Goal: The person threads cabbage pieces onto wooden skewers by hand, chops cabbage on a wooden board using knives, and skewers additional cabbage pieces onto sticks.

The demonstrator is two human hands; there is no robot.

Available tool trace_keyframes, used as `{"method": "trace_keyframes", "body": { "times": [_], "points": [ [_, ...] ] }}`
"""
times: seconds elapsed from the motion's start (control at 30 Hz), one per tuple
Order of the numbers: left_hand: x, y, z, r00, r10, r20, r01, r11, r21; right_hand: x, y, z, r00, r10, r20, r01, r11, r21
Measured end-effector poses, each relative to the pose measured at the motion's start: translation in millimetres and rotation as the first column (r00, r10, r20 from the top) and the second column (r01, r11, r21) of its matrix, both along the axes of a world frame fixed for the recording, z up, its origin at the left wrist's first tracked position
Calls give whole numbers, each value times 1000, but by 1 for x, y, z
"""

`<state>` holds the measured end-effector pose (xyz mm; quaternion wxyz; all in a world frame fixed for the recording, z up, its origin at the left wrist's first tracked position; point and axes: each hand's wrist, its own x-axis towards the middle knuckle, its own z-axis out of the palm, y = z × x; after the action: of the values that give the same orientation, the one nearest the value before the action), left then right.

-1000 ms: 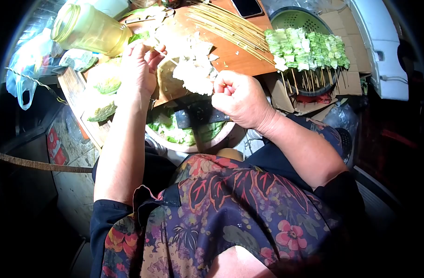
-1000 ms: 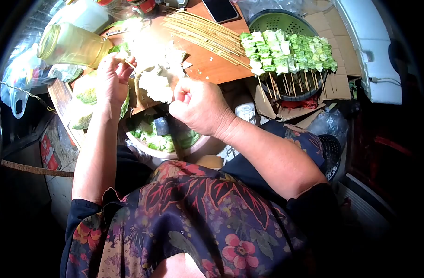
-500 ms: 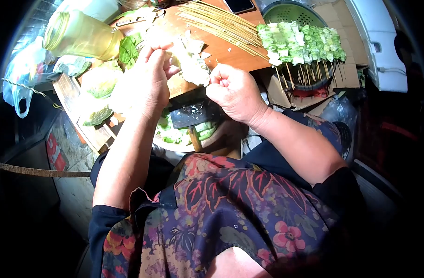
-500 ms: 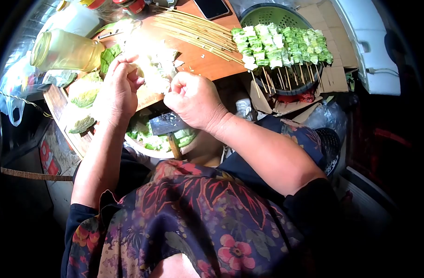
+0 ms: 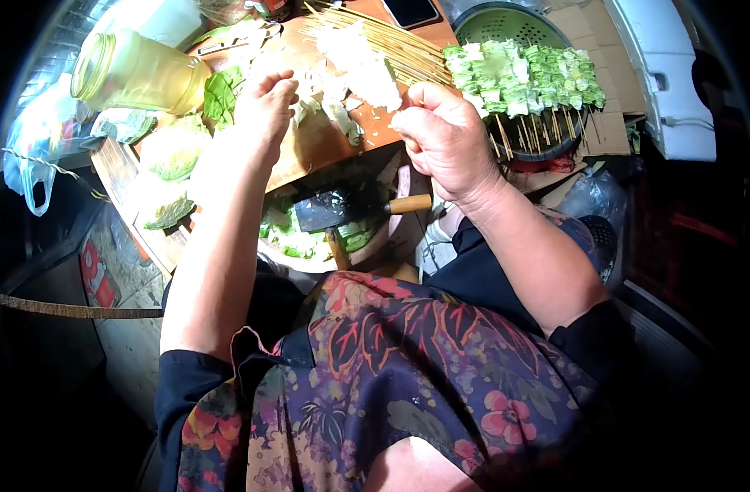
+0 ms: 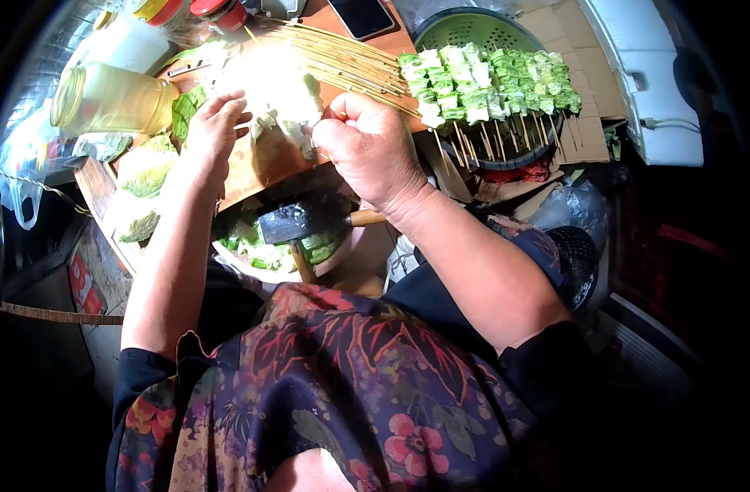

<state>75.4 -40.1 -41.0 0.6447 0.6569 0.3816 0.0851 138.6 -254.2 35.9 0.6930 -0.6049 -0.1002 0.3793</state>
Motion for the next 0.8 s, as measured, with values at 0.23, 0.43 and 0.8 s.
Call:
{"method": "trace_keyframes", "body": {
  "times": [0.23, 0.43, 0.8],
  "points": [
    [45, -14, 13, 753, -219, -621, 517, 780, 351, 3, 2, 8, 999, -49, -25, 49, 998, 26],
    [51, -14, -10, 862, -196, -467, 399, 830, 389, 7, -3, 8, 998, -46, -38, 49, 996, 71],
    [48, -17, -70, 823, -413, -389, 561, 694, 451, 7, -2, 8, 999, -45, -9, 45, 998, 54]
  ]
}}
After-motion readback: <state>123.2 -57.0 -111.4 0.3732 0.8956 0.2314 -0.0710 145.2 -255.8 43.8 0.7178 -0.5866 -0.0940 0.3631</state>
